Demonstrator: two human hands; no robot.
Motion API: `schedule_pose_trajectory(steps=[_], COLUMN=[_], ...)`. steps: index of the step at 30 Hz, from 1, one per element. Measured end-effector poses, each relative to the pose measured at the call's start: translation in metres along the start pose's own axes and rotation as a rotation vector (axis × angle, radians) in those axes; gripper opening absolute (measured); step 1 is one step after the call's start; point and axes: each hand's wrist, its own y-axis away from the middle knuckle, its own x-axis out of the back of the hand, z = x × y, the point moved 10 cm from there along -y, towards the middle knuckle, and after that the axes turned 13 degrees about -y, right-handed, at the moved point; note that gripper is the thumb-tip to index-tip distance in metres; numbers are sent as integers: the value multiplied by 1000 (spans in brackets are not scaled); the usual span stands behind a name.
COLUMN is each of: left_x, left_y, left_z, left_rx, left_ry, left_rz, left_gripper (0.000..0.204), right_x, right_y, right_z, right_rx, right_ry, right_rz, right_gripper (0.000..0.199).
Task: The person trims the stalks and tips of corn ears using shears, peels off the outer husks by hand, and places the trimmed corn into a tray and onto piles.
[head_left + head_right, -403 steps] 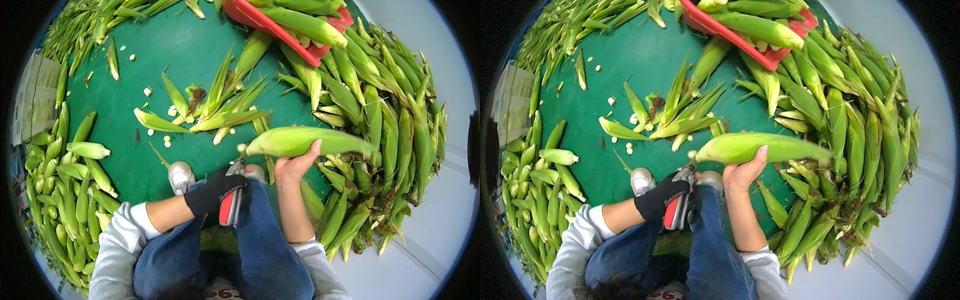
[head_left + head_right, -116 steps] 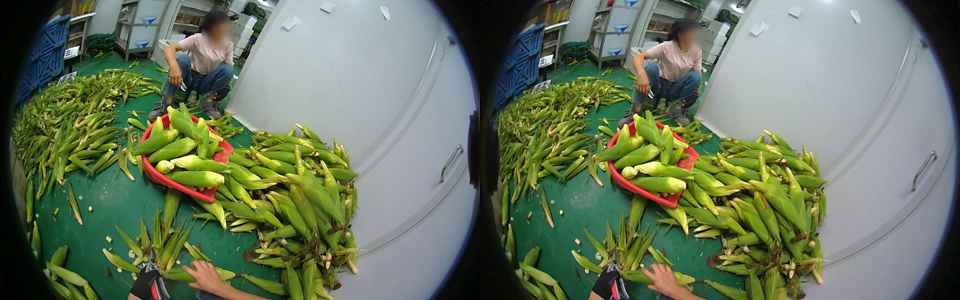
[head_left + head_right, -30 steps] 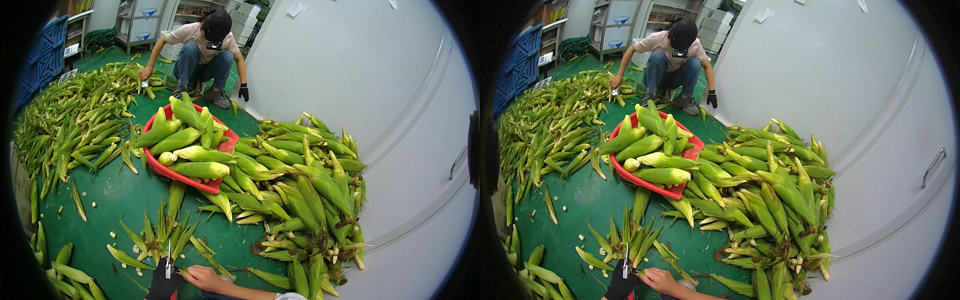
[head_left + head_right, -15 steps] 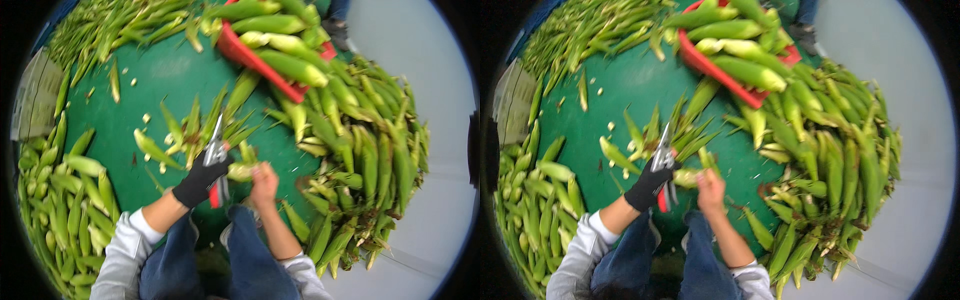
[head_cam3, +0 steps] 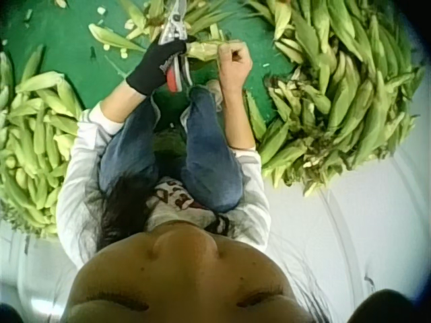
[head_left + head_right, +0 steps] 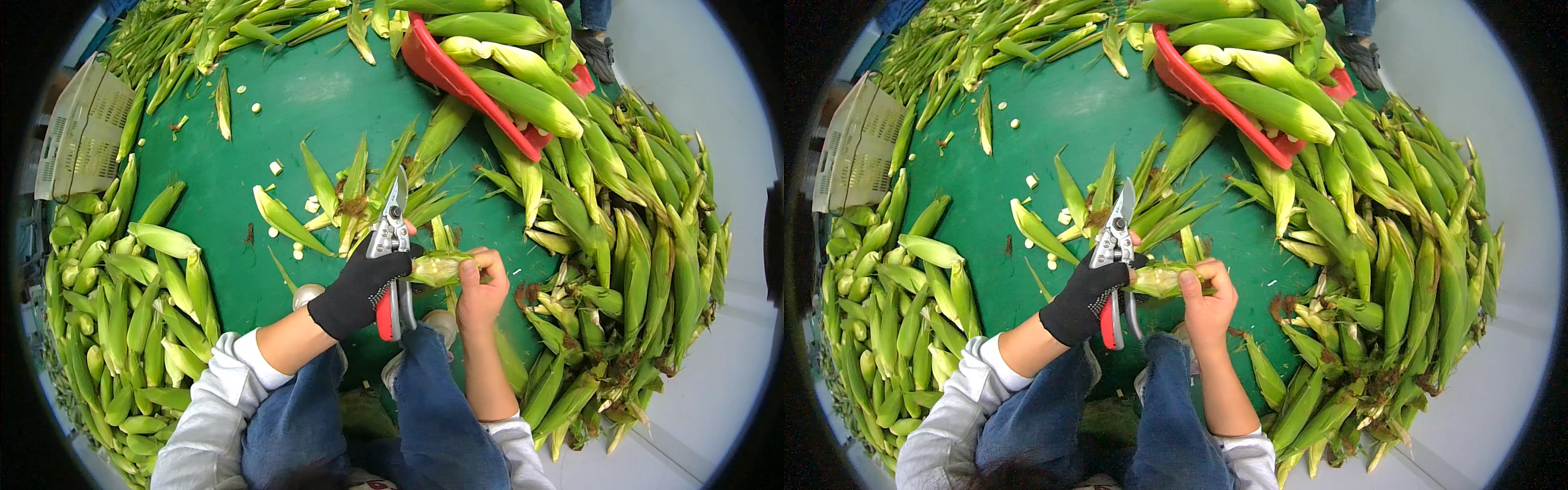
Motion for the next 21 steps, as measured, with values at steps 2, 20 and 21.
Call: schedule_pose_trajectory(steps=[2,20,21], left_x=[5,-10,5], left_y=[0,3,0], left_z=[-4,43,31], left_rx=[5,-388,-321], left_ry=[18,-1143,-944], left_rz=[34,-28,28], left_gripper=[40,55,51], right_x=[0,-41,-34], right_y=[9,24,26], right_z=[-5,-12,-2], right_rx=[16,150,109], right_ry=[253,385,313], right_rz=[29,-245,-197], right_gripper=[19,20,20])
